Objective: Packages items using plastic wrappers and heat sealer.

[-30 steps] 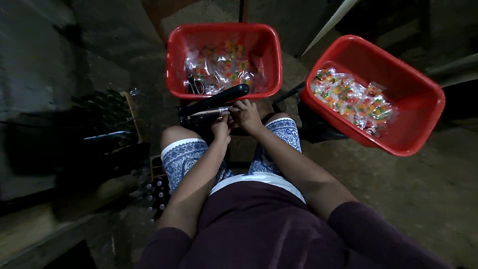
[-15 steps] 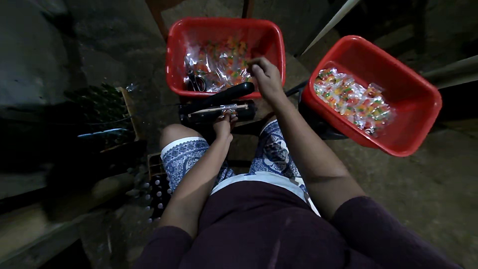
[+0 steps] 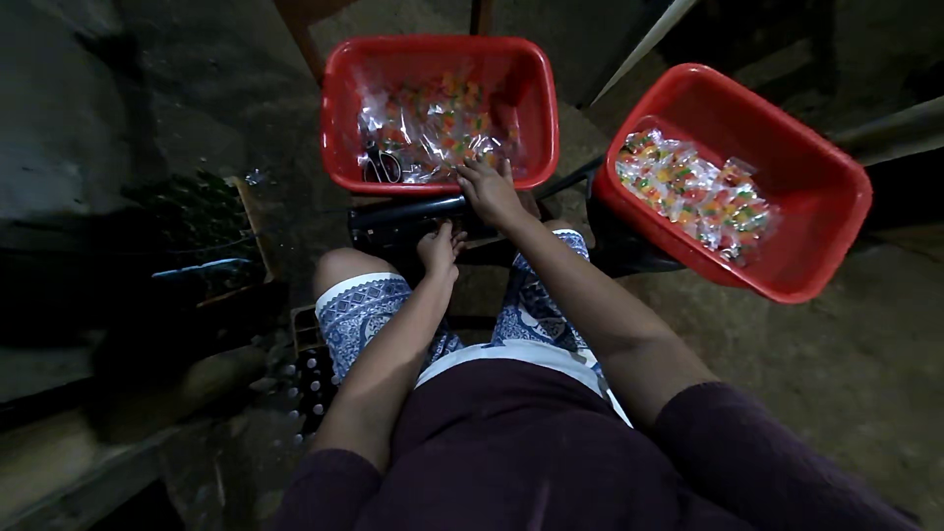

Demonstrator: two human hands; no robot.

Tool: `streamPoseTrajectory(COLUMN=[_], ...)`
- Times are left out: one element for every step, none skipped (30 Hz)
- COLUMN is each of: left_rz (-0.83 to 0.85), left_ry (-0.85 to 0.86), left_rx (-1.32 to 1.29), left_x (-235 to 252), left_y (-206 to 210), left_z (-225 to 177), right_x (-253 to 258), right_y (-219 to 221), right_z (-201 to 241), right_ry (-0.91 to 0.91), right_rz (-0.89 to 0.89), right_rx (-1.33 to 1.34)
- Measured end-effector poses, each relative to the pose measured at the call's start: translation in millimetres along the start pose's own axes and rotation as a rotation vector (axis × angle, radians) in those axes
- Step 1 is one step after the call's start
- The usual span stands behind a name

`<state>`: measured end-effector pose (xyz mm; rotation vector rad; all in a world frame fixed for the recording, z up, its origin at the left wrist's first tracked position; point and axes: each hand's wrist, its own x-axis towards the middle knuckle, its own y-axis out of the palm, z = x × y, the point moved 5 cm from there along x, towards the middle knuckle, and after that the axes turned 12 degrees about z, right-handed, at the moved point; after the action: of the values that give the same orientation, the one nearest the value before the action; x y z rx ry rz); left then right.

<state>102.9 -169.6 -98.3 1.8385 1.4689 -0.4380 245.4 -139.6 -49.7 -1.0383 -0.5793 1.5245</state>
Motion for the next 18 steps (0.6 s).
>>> streamPoseTrajectory(left_rz=[-0.005, -0.012, -0.017, -0.018, -0.017, -0.018, -0.018, -0.017, -0.014, -0.012, -0.008, -0.005, 0.002, 0.012, 0.019, 0.022, 0.025, 0.022], left_ry=[-0.005, -0.007, -0.007, -0.008, -0.009, -0.011, -0.01, -0.01, -0.012, -0.013, -0.014, -0.016, -0.019, -0.022, -0.022, -0.02, -0.018, -0.016], left_rx=[-0.007, -0.012, -0.018, -0.02, -0.022, -0.02, -0.021, -0.023, -0.022, -0.02, -0.014, -0.006, 0.004, 0.016, 0.031, 0.041, 0.046, 0.049], left_x=[-0.2, -0.3, -0.5, -1.1, -2.1, -2.7, -2.5, -2.1, -1.8, -1.7, -1.7, -1.6, -1.7, -2.0, -2.0, -1.8, -1.9, -1.8], left_y=[0.2, 0.3, 0.3, 0.4, 0.4, 0.4, 0.6, 0.6, 0.3, -0.2, -0.8, -1.7, -2.4, -3.1, -3.7, -4.4, -4.8, -5.0], left_z=[-0.3, -0.5, -0.4, -0.4, -0.1, -0.2, -0.7, -0.8, -0.4, -0.2, -0.7, -1.3, -1.9, -2.1, -2.2, -2.2, -2.4, -2.4], right_x=[1.1, 1.9, 1.8, 1.6, 0.7, 0.1, 0.7, 1.2, 1.4, 1.5, 2.2, 2.5, 2.6, 2.5, 2.2, 2.2, 2.1, 2.0], right_y=[4.4, 8.1, 10.3, 12.4, 14.7, 16.7, 17.5, 17.8, 18.3, 18.9, 19.3, 19.2, 18.9, 18.8, 18.8, 19.1, 19.4, 19.2], right_z=[-2.8, -4.9, -5.6, -6.1, -6.8, -8.0, -9.3, -10.4, -11.1, -11.8, -12.1, -12.0, -11.9, -12.2, -12.5, -12.9, -13.2, -13.1], right_ry=[0.011, 0.022, 0.026, 0.031, 0.035, 0.041, 0.045, 0.046, 0.048, 0.053, 0.059, 0.063, 0.064, 0.061, 0.054, 0.048, 0.046, 0.044], right_rz=[-0.032, -0.072, -0.109, -0.134, -0.145, -0.146, -0.142, -0.144, -0.144, -0.14, -0.134, -0.128, -0.126, -0.127, -0.135, -0.14, -0.14, -0.134], right_rx=[-0.011, -0.026, -0.041, -0.055, -0.064, -0.07, -0.078, -0.086, -0.09, -0.092, -0.092, -0.091, -0.09, -0.092, -0.093, -0.092, -0.091, -0.087])
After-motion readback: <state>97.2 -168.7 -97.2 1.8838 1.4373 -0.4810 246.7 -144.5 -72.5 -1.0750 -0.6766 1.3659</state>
